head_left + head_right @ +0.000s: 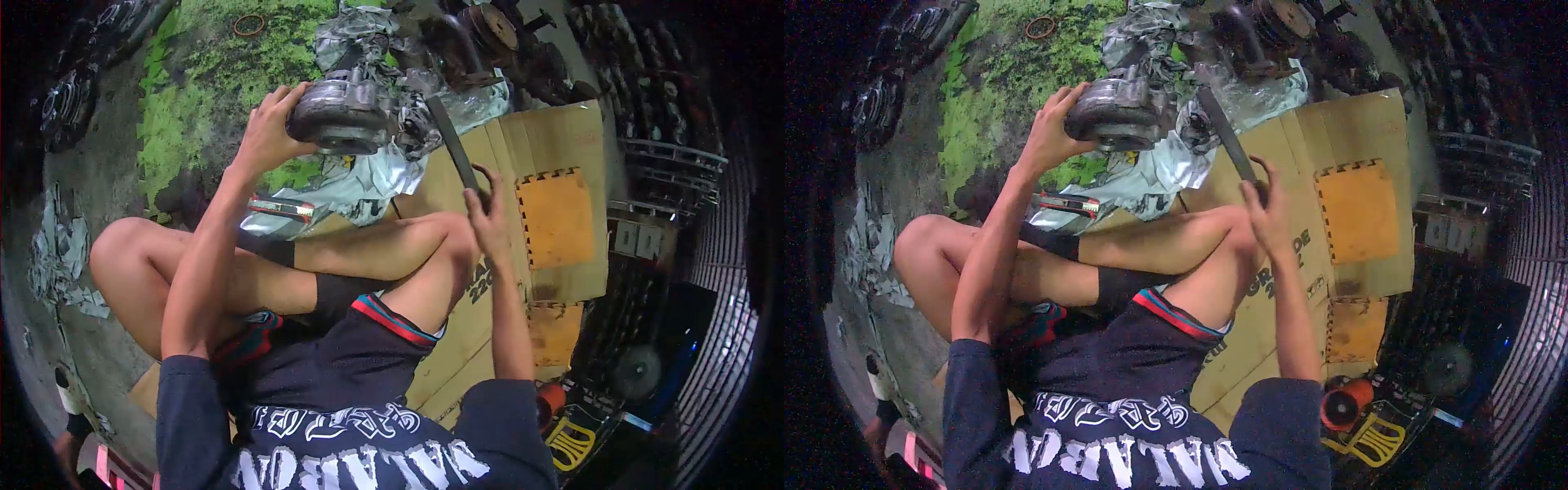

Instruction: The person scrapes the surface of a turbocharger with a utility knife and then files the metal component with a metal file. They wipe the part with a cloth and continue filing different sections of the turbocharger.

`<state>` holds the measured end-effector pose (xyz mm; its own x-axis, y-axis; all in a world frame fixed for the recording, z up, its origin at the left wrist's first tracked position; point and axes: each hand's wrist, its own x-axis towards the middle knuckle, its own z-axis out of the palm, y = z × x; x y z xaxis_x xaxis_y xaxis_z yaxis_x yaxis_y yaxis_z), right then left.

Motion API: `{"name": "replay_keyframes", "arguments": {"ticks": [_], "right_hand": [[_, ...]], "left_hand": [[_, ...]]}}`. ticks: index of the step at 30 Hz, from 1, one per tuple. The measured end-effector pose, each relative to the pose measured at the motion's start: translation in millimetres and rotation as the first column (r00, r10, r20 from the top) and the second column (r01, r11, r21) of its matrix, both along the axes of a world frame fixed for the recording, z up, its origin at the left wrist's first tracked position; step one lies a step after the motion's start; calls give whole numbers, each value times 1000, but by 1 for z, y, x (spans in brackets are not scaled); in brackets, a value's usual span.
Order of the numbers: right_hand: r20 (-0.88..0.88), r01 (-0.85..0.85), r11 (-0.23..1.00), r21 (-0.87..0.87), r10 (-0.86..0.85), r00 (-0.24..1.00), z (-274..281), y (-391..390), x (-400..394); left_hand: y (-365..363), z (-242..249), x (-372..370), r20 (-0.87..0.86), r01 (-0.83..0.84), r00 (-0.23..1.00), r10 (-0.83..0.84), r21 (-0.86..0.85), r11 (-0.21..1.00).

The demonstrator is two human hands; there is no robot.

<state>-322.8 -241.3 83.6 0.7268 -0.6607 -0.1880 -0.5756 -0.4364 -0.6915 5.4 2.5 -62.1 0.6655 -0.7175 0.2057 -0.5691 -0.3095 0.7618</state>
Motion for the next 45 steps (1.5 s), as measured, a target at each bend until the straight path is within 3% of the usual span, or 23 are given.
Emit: {"name": "replay_keyframes", "arguments": {"ticks": [2,4,6,8,13,17,22,24,27,32,34,38,39,40,42,45], "right_hand": [[203,-66,955,-288,129,971,-27,32,12],[248,-116,923,-367,217,944,-32,72,37],[147,-18,971,-239,55,988,-39,106,49],[148,3,995,-102,12,989,-27,137,68],[186,-9,985,-172,42,982,-33,161,106],[229,79,987,-137,-46,972,-23,166,148],[241,116,979,-166,-74,968,-29,189,152],[239,119,981,-154,-80,968,-30,192,146],[171,130,990,-62,-118,978,-16,186,145],[179,116,979,-168,-85,980,-27,175,163],[288,128,985,-117,-89,953,-35,190,156],[260,98,992,-74,-76,963,-32,205,130],[62,99,988,121,-107,992,-5,197,122],[78,103,988,114,-112,991,-7,192,113],[319,120,990,70,-136,938,-25,183,93],[382,155,981,118,-189,905,-24,177,87]], "left_hand": [[0,-5,5,-36,19,999,-19,11,1000],[1,-2,3,-36,31,999,-31,10,999],[3,2,-1,-44,48,998,-47,12,999],[3,5,-2,-66,16,998,-13,36,999],[2,-1,-1,22,1,1000,-1,-3,1000],[2,-8,-4,96,-1,995,12,-112,994],[-4,-3,-12,25,-84,996,89,-160,984],[-2,-2,-15,14,-89,996,90,-68,994],[-1,-3,-14,35,-69,997,72,-75,995],[-6,-12,-10,35,-50,998,56,-161,986],[-6,-9,-10,12,-41,999,43,-170,985],[-2,-1,-13,12,-59,998,61,-109,992],[-1,-5,-11,-7,-56,998,56,-113,992],[-4,-7,-7,-21,-53,998,51,-125,991],[-3,-3,-7,-38,-23,999,18,-136,990],[0,23,-9,125,-56,991,52,30,998]]}}
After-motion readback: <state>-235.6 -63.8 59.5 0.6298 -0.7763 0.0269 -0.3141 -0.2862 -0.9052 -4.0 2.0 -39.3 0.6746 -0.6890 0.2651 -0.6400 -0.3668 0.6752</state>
